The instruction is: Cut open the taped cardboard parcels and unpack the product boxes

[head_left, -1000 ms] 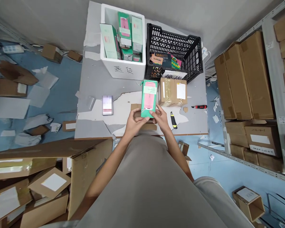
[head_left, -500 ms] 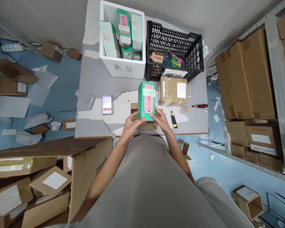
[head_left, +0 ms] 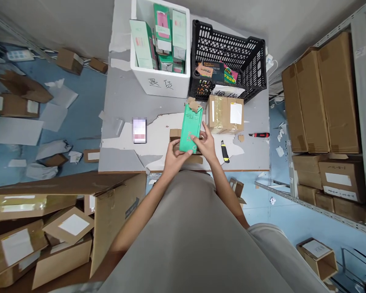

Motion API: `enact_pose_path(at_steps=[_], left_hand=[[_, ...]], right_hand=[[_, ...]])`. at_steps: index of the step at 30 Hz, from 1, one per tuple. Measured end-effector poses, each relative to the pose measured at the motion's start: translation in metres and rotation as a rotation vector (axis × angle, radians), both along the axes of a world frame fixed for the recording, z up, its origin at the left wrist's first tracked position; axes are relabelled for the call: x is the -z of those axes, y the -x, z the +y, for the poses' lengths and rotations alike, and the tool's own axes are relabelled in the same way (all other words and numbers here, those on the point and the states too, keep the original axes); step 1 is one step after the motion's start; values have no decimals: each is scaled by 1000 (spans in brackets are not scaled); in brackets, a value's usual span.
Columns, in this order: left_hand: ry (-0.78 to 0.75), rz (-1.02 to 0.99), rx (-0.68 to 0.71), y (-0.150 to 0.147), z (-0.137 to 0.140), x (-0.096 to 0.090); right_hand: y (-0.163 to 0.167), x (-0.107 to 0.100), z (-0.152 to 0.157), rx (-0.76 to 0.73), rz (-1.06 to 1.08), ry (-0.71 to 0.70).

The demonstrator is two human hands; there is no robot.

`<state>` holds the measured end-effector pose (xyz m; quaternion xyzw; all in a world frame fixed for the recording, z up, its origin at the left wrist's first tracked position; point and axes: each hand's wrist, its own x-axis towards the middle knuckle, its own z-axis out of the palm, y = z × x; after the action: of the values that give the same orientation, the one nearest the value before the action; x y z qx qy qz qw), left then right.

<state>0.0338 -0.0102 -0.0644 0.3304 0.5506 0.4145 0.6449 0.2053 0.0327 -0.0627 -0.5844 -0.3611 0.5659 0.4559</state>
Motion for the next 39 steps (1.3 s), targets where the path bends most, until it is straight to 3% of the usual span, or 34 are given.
enact_pose_path(at_steps=[4, 9, 15, 25, 28, 30, 34, 39], left_hand=[[188, -235, 20, 11, 6, 7], [183, -265, 29, 12, 6, 7], [112, -124, -56, 6, 5, 11], [-81, 200, -61, 2, -1, 14], [-146, 262, -49, -1, -5, 14], [-116, 199, -39, -1, -5, 16], [88, -64, -38, 5, 2, 18], [195, -208, 132, 20, 11, 11]], right_hand=[[-6, 5, -2, 58, 11, -36], [-9, 1, -8, -29, 99, -13], [-15, 2, -6, -76, 93, -61], [-13, 5, 12, 96, -188, -67], [-9, 8, 17, 137, -155, -85], [-9, 11, 19, 140, -74, -82], [-13, 14, 19, 127, 31, -101], [-17, 12, 15, 80, 48, -109]])
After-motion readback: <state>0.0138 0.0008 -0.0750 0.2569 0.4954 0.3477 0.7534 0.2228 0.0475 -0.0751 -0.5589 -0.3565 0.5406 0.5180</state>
